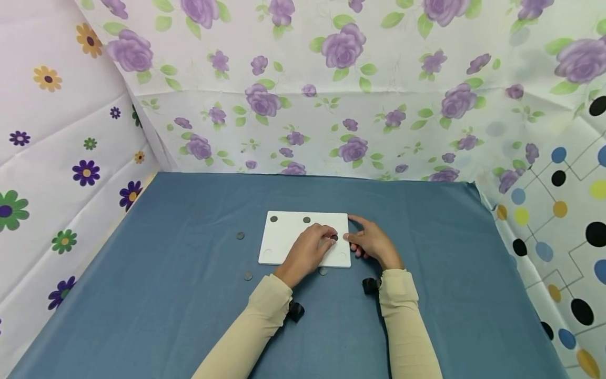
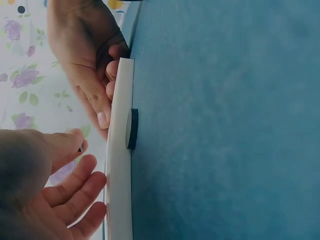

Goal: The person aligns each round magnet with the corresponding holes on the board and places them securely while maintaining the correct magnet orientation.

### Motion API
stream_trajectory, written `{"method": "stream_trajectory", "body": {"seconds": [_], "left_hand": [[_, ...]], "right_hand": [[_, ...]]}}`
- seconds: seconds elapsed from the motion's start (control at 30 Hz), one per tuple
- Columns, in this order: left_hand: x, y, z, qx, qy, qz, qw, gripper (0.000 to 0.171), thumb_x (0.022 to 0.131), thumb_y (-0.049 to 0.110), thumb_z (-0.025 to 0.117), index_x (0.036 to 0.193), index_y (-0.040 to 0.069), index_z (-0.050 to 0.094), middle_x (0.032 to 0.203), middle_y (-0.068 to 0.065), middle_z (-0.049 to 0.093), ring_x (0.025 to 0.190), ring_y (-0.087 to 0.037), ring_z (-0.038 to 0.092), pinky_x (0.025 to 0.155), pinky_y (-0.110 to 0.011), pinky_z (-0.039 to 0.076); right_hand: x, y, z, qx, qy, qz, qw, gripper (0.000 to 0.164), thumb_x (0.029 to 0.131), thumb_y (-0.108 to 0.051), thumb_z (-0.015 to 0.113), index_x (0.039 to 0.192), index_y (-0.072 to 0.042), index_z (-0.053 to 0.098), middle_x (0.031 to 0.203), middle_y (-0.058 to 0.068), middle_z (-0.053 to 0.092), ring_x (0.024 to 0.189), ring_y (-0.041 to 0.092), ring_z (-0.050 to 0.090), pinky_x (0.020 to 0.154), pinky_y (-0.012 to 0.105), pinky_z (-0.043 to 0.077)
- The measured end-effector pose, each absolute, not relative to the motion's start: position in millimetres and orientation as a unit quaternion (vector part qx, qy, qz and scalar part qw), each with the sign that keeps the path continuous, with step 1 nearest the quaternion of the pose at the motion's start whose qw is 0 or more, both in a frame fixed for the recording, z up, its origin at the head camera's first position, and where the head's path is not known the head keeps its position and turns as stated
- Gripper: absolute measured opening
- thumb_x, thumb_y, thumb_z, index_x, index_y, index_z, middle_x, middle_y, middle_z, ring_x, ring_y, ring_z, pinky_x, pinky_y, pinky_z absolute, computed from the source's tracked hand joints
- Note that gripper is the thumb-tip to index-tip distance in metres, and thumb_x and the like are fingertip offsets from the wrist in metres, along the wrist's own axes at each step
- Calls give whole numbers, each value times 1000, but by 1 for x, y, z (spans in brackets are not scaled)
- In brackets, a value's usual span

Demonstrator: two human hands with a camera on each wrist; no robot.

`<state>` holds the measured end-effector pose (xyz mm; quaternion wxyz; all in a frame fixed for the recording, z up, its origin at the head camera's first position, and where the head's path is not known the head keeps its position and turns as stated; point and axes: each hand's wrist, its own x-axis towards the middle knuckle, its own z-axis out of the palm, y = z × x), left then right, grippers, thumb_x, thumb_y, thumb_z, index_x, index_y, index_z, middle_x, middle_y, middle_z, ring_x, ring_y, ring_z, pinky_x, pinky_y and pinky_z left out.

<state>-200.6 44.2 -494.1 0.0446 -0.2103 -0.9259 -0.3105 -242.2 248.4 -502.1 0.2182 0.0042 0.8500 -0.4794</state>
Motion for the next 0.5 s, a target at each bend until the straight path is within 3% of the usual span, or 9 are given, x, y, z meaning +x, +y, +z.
{"method": "stream_trajectory", "body": {"seconds": [0.5], "left_hand": [[-228, 58, -491, -147, -953, -259, 63, 19, 100, 30, 62, 117, 24, 69, 96, 5, 71, 83, -10, 65, 66, -31, 51]], "right_hand": [[-241, 248, -502, 5, 853, -476, 213, 68, 100, -25, 63, 158, -20, 28, 66, 6, 61, 49, 17, 54, 47, 33, 44]]}}
